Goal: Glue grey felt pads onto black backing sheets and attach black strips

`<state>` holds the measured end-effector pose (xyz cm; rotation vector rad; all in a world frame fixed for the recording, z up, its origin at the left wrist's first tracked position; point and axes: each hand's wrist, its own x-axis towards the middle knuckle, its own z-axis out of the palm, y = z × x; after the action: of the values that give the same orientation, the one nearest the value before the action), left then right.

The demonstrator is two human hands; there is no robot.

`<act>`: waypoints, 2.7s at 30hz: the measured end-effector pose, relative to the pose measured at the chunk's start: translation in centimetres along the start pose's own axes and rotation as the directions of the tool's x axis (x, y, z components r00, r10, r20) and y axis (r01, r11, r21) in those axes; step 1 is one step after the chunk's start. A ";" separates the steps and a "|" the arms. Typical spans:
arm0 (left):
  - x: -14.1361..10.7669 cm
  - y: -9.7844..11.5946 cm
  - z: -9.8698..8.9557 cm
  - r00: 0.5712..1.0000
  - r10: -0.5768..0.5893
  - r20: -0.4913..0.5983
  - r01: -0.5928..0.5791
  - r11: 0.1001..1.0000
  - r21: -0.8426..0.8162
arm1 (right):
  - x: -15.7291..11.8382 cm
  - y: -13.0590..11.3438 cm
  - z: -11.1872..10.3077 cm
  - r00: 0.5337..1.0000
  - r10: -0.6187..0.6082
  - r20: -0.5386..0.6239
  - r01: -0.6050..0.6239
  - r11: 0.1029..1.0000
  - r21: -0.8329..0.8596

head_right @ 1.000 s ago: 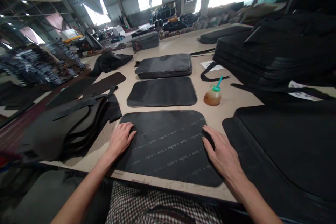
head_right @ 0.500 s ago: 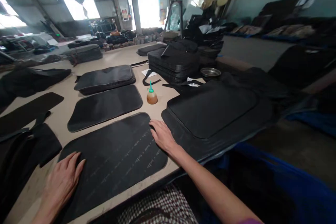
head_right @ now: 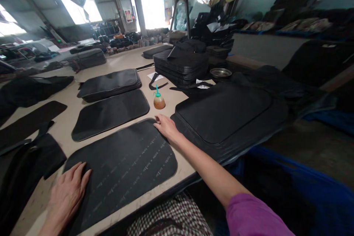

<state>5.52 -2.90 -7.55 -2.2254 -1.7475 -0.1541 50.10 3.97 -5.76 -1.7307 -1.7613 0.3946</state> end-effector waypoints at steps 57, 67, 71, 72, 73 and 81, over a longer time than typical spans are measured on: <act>0.2 0.9 -1.3 0.999 -0.015 0.036 0.015 1.000 0.020 | 9.2 -4.6 0.8 0.814 -0.192 0.548 0.372 0.897 -0.238; 0.1 0.8 -1.2 0.999 -0.011 0.034 0.010 1.000 0.016 | 9.3 -4.9 0.4 0.806 -0.171 0.566 0.343 0.915 -0.212; 0.0 0.6 -0.8 1.000 -0.014 0.022 0.014 1.000 0.020 | 8.6 -4.1 0.1 0.835 -0.246 0.492 0.381 0.904 -0.195; 0.0 0.5 -0.7 1.000 -0.016 0.021 0.016 1.000 0.020 | 8.5 -3.9 -0.1 0.843 -0.265 0.468 0.389 0.901 -0.190; 0.0 0.4 -0.5 1.000 -0.014 0.023 0.013 1.000 0.019 | 8.3 -3.6 -0.3 0.849 -0.283 0.446 0.396 0.900 -0.184; -0.1 1.1 -1.6 0.999 -0.032 0.044 0.031 0.999 0.011 | 2.5 -3.4 -3.1 0.871 -0.351 0.343 0.410 0.905 -0.115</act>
<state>6.75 -3.70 -6.22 -2.2109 -1.8029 -0.1040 49.56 5.39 -0.76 -1.4398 -2.3844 0.3551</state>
